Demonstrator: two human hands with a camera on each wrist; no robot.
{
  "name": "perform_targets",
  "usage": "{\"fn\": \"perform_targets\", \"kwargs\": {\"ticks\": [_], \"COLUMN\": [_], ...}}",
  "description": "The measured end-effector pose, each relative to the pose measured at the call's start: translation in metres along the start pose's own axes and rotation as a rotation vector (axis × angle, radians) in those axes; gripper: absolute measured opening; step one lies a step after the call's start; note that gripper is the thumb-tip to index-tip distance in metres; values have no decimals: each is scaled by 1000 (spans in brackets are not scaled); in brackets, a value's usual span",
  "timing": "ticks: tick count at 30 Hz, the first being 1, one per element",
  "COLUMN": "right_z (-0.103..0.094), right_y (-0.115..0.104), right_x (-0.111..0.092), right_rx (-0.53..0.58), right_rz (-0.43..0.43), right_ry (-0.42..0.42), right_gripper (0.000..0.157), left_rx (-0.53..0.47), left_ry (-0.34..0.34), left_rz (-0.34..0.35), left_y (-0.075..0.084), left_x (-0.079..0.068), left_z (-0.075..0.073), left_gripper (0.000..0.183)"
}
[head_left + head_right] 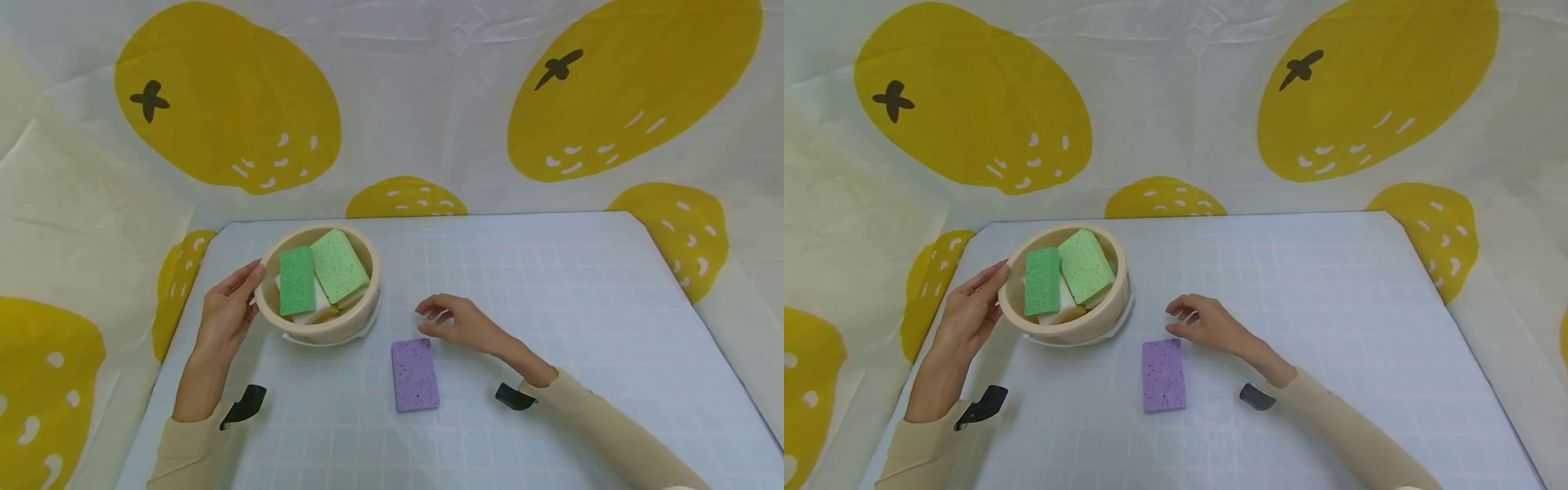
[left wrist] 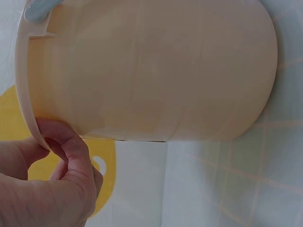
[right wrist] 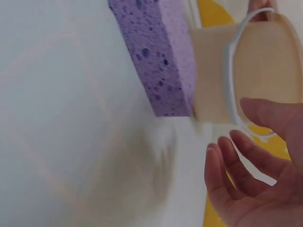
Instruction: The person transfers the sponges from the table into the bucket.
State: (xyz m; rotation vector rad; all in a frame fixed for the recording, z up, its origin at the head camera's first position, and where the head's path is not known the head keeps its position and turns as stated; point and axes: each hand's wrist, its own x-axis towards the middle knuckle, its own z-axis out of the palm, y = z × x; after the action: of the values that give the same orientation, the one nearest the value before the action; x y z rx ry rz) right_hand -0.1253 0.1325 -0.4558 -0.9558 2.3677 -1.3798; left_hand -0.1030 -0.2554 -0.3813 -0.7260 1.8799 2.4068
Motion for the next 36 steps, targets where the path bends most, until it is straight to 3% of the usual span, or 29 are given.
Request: {"fn": "perform_targets", "kwargs": {"ticks": [11,24,32,36], "right_z": [16,20,20,17], "right_y": [13,7,4,2], "right_x": [-18,-27,-27,-26], "right_rx": [-37,-19,181,195], "right_rz": [9,21,85,91], "right_ry": [-78,-140,-126,-114], "right_gripper": [31,35,34,32], "left_rx": [0,-21,-20,-15], "left_ry": [4,-2,1,5], "left_rz": [13,12,13,16], "left_y": [-1,-1,-1,-1], "left_x": [1,0,-1,-1], "left_z": [1,1,1,1], "left_gripper": [57,58,59,59]}}
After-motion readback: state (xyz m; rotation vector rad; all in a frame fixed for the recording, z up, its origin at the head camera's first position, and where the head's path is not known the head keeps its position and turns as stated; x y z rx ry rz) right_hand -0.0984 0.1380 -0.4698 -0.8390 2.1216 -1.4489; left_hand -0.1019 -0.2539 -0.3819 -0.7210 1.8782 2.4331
